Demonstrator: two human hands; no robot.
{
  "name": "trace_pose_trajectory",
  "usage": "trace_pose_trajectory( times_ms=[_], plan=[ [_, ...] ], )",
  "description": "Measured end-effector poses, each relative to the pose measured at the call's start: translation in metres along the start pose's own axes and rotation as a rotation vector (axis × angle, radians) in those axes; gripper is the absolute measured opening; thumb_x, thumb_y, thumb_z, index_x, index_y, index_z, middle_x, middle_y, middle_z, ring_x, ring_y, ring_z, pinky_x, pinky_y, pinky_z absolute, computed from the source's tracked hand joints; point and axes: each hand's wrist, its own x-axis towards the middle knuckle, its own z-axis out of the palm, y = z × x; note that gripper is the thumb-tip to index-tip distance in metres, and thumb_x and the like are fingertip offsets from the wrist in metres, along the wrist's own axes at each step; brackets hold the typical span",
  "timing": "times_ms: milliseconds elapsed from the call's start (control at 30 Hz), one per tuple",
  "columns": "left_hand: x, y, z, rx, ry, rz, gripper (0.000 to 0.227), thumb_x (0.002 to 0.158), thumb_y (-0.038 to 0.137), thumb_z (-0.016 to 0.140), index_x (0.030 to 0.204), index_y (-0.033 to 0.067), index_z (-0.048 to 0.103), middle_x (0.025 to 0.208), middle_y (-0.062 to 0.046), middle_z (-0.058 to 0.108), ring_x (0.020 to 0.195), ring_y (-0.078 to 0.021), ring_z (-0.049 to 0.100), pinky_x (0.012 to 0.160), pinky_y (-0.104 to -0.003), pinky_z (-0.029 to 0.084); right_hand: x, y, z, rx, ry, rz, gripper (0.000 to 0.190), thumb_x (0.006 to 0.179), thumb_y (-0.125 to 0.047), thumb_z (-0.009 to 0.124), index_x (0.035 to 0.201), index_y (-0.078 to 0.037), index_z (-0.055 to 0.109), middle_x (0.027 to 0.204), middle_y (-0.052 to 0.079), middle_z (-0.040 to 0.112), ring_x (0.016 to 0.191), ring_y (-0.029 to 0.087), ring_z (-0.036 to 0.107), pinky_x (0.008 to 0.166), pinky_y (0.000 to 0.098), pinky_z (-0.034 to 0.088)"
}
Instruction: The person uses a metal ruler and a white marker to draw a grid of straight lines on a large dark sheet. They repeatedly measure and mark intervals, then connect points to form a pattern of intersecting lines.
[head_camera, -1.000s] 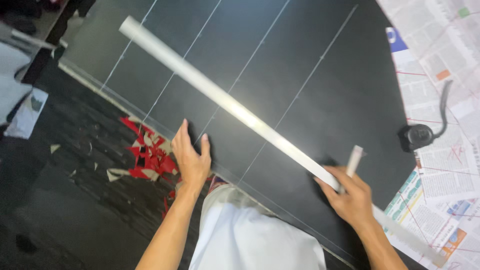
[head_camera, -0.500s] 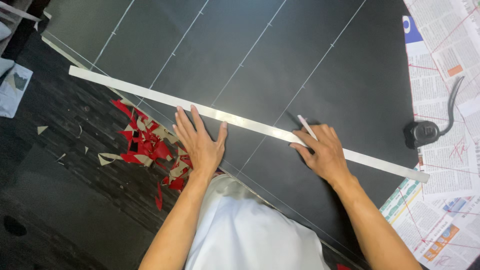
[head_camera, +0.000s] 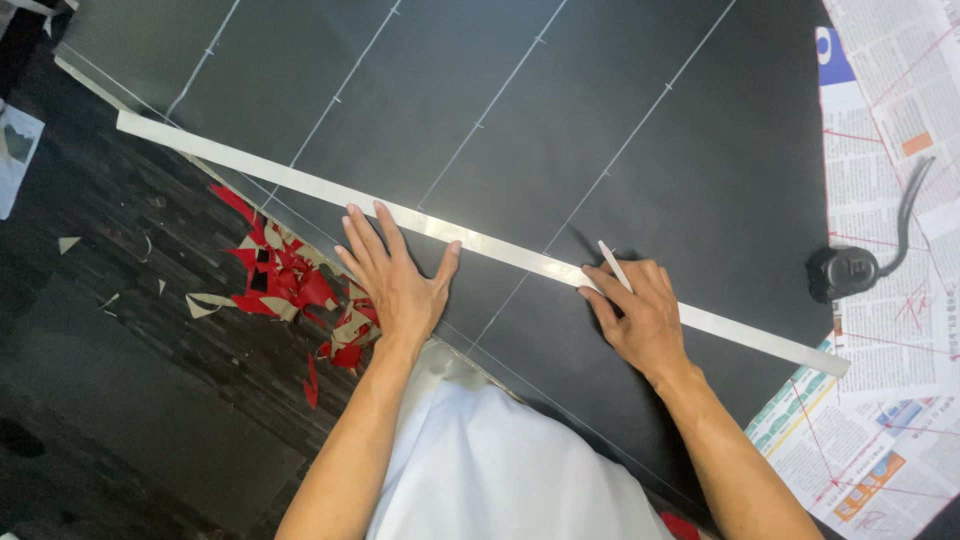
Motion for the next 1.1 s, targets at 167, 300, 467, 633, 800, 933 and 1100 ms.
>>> trace_pose_trajectory(
  times_ms=[167, 300, 467, 633, 800, 933, 1100],
  plan=[
    [0.0012, 0.0016, 0.0033, 0.005, -0.001, -0.006, 0.115, 0.090, 0.067, 0.068, 0.163, -0.0041, 0.014, 0.163, -0.041, -0.005, 0.153, -0.0529, -0.011, 0.119, -0.068, -0.010, 0.0001, 0.0004, 0.0016, -0.007, -0.003, -0.001, 0.029, 0.085, -0.014, 0.083, 0.113, -0.006, 0.078, 0.100, 0.004, 0.069, 0.092, 0.023, 0.057, 0.083, 0.0375, 0.046],
    [0.0042, 0.0046, 0.0043, 0.011, -0.009, -0.036, 0.116, 0.088, 0.069, 0.069, 0.163, -0.0019, 0.015, 0.165, -0.038, -0.005, 0.154, -0.0514, -0.011, 0.120, -0.068, -0.010, -0.0002, 0.0017, 0.0020, -0.007, 0.001, 0.006, 0.028, 0.086, -0.013, 0.083, 0.113, -0.006, 0.077, 0.099, 0.004, 0.069, 0.091, 0.023, 0.056, 0.082, 0.0373, 0.045],
    [0.0057, 0.0044, 0.0038, 0.022, -0.028, -0.057, 0.117, 0.088, 0.069, 0.069, 0.164, -0.0007, 0.015, 0.166, -0.036, -0.005, 0.154, -0.0509, -0.012, 0.119, -0.068, -0.011, 0.0002, 0.0021, 0.0037, -0.022, -0.009, -0.001, 0.027, 0.087, -0.014, 0.082, 0.113, -0.006, 0.077, 0.100, 0.004, 0.068, 0.091, 0.023, 0.056, 0.081, 0.0369, 0.044],
    [0.0045, 0.0030, 0.0059, -0.020, -0.014, -0.047, 0.119, 0.088, 0.068, 0.070, 0.163, -0.0033, 0.011, 0.166, -0.037, -0.005, 0.154, -0.0510, -0.013, 0.119, -0.069, -0.011, 0.0023, 0.0011, 0.0026, 0.002, -0.038, 0.042, 0.029, 0.087, -0.014, 0.082, 0.113, -0.004, 0.076, 0.101, 0.006, 0.066, 0.088, 0.023, 0.053, 0.079, 0.0365, 0.043],
    [0.0020, 0.0036, 0.0047, -0.047, 0.056, -0.020, 0.124, 0.087, 0.068, 0.071, 0.163, -0.0054, 0.004, 0.165, -0.039, -0.006, 0.155, -0.0507, -0.009, 0.121, -0.067, -0.008, 0.0045, -0.0035, 0.0024, 0.090, -0.061, 0.116, 0.025, 0.084, -0.009, 0.082, 0.107, -0.004, 0.072, 0.105, 0.008, 0.064, 0.095, 0.026, 0.056, 0.085, 0.0375, 0.048],
    [0.0016, 0.0057, 0.0033, -0.022, 0.058, -0.011, 0.123, 0.088, 0.066, 0.071, 0.164, -0.0049, 0.006, 0.170, -0.032, 0.000, 0.158, -0.0482, -0.005, 0.123, -0.066, -0.008, 0.0049, -0.0027, 0.0030, 0.117, -0.041, 0.096, 0.025, 0.085, -0.007, 0.082, 0.106, -0.004, 0.070, 0.106, 0.008, 0.063, 0.099, 0.026, 0.058, 0.087, 0.0386, 0.049],
    [0.0027, 0.0048, 0.0027, 0.022, -0.021, -0.047, 0.118, 0.089, 0.066, 0.070, 0.163, -0.0027, 0.009, 0.170, -0.030, 0.000, 0.157, -0.0489, -0.007, 0.121, -0.067, -0.009, 0.0028, 0.0022, 0.0025, 0.064, -0.069, 0.086, 0.029, 0.085, -0.014, 0.082, 0.112, -0.006, 0.073, 0.106, 0.008, 0.063, 0.095, 0.027, 0.054, 0.084, 0.0390, 0.045]
  ],
)
